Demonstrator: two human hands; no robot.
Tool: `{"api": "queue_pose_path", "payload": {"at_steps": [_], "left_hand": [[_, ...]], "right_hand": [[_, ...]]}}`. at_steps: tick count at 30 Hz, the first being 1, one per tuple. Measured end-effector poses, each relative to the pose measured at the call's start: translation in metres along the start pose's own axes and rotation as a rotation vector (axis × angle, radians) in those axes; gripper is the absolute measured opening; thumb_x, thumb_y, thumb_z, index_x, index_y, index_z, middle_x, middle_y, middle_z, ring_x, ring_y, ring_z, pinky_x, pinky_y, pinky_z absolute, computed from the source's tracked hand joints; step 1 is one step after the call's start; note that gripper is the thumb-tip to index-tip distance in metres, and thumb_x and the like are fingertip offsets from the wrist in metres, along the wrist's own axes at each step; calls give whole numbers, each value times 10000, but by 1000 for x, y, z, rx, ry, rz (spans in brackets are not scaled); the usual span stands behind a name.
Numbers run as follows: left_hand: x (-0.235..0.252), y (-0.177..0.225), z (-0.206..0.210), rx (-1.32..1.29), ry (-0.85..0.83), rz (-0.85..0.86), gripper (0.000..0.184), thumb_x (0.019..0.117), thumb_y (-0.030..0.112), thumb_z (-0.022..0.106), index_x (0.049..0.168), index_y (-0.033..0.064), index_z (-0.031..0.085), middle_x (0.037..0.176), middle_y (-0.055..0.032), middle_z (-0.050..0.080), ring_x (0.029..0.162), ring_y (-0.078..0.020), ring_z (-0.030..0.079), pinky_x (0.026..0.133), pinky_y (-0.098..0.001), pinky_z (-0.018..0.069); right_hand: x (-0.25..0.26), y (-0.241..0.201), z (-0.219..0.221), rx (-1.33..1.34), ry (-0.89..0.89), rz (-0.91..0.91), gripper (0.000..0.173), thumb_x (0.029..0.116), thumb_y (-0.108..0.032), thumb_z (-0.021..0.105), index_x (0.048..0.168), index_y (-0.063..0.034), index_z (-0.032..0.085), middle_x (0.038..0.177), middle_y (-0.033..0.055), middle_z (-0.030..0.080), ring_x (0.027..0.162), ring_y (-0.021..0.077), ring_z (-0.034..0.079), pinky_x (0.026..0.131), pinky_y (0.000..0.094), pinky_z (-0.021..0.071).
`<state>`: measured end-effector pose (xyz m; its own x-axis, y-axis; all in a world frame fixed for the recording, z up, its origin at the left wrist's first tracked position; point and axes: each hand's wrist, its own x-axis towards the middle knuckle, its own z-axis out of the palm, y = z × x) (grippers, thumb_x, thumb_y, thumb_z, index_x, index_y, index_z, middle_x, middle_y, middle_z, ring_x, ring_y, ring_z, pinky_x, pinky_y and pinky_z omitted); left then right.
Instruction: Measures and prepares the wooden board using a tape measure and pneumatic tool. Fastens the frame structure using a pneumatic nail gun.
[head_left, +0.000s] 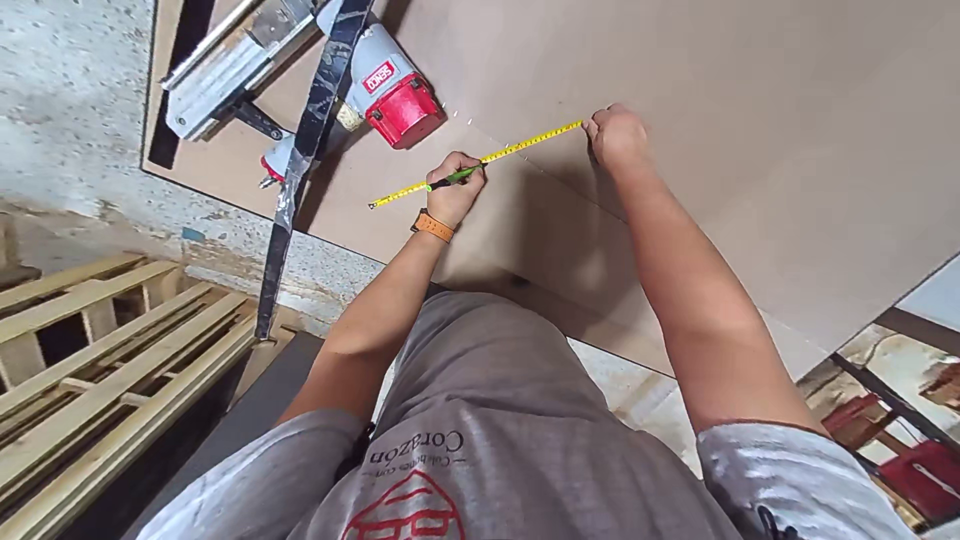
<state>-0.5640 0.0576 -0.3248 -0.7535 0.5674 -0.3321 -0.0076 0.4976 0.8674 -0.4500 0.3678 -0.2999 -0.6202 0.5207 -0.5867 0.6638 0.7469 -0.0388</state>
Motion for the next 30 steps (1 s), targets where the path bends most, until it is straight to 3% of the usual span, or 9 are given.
{"api": "queue_pose_path", "payload": {"at_steps": [2, 6, 15, 30], "left_hand": [[1, -1, 1, 19, -6, 3, 181, 920, 183, 696, 1053, 67, 735, 964, -65, 760, 845, -107, 717, 791, -330, 604], [-5, 3, 1, 33, 8, 7, 128, 946, 169, 703, 1061, 118, 731, 952, -27, 753, 797, -93, 711, 726, -330, 613], [-5, 4, -1, 51, -3, 32, 136, 946, 168, 708, 1065, 107, 733, 960, -39, 755, 799, -100, 709, 734, -334, 608], [2, 0, -2, 80, -12, 37, 181, 952, 218, 695, 1065, 89, 755, 978, -51, 767, 873, -115, 725, 837, -355, 604]], "right_hand": [[0, 0, 0, -8, 4, -1, 494, 1086, -475, 404, 1126, -86, 706, 1228, 197, 661, 1123, 416, 665, 874, 649, 537], [-2, -2, -2, -27, 1, 5, 490, 1085, -473, 403, 1139, -99, 714, 1238, 192, 664, 1121, 412, 670, 867, 649, 539], [-1, -3, -4, -59, -7, 6, 517, 1088, -493, 379, 1149, -100, 709, 1238, 185, 666, 1132, 398, 669, 879, 637, 538], [5, -19, -13, -30, -12, 71, 528, 1097, -478, 350, 1175, -85, 694, 1213, 208, 689, 1180, 425, 650, 907, 664, 518]]}}
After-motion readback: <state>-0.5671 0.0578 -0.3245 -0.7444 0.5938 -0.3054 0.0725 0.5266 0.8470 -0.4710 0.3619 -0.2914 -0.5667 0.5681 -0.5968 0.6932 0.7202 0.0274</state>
